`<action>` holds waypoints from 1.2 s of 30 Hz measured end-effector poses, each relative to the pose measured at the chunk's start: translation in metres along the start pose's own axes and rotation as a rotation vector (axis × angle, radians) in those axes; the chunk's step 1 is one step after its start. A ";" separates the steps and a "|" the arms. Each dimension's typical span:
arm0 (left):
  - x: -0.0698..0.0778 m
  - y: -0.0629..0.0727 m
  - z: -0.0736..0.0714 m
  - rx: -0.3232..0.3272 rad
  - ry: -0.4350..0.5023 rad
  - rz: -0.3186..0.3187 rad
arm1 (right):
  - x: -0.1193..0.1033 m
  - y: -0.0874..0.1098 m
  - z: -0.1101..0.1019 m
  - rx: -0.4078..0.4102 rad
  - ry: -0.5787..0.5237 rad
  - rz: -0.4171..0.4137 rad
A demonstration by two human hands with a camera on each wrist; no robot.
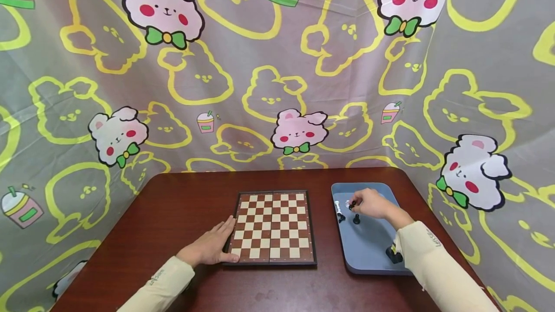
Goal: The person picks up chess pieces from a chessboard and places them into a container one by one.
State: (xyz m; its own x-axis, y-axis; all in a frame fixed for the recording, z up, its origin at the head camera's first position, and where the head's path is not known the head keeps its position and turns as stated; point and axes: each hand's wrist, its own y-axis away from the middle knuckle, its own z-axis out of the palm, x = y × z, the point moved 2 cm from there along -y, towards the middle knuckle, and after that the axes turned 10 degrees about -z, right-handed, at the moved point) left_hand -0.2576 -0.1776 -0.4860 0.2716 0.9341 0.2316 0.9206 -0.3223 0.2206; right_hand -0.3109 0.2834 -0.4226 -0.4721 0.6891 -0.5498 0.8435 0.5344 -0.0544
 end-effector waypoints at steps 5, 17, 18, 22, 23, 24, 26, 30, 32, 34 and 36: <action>0.000 0.000 -0.001 0.009 -0.005 0.008 | 0.009 0.006 -0.002 -0.022 -0.009 0.008; 0.001 0.000 -0.002 0.012 -0.002 0.010 | 0.025 0.014 -0.002 -0.030 0.024 0.080; 0.002 0.000 -0.002 0.012 -0.002 0.010 | 0.025 0.015 -0.001 -0.031 0.025 0.082; 0.002 -0.001 -0.002 0.010 -0.002 0.010 | 0.027 0.016 -0.001 -0.028 0.034 0.058; 0.002 -0.001 -0.002 0.008 -0.002 0.008 | 0.027 0.017 -0.001 -0.027 0.038 0.051; 0.001 -0.001 -0.001 0.007 -0.001 0.006 | 0.027 0.017 0.000 -0.025 0.040 0.051; 0.001 -0.001 -0.001 0.006 0.006 0.002 | 0.027 0.017 0.000 -0.023 0.042 0.060; 0.001 0.000 -0.001 0.007 0.012 0.000 | 0.028 0.017 0.001 -0.038 0.019 0.113; 0.001 0.000 -0.001 0.010 0.011 0.002 | 0.029 0.019 0.000 -0.052 0.005 0.129; 0.001 0.000 -0.001 0.014 0.010 0.006 | 0.031 0.021 0.000 -0.061 -0.004 0.146; 0.001 0.000 0.000 0.018 0.009 0.009 | 0.032 0.023 0.000 -0.067 -0.012 0.154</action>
State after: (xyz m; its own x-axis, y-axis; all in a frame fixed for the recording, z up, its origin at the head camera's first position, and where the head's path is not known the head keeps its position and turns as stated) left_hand -0.2573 -0.1768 -0.4857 0.2771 0.9298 0.2423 0.9230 -0.3276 0.2019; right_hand -0.3062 0.3178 -0.4419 -0.3352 0.7595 -0.5575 0.8864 0.4547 0.0865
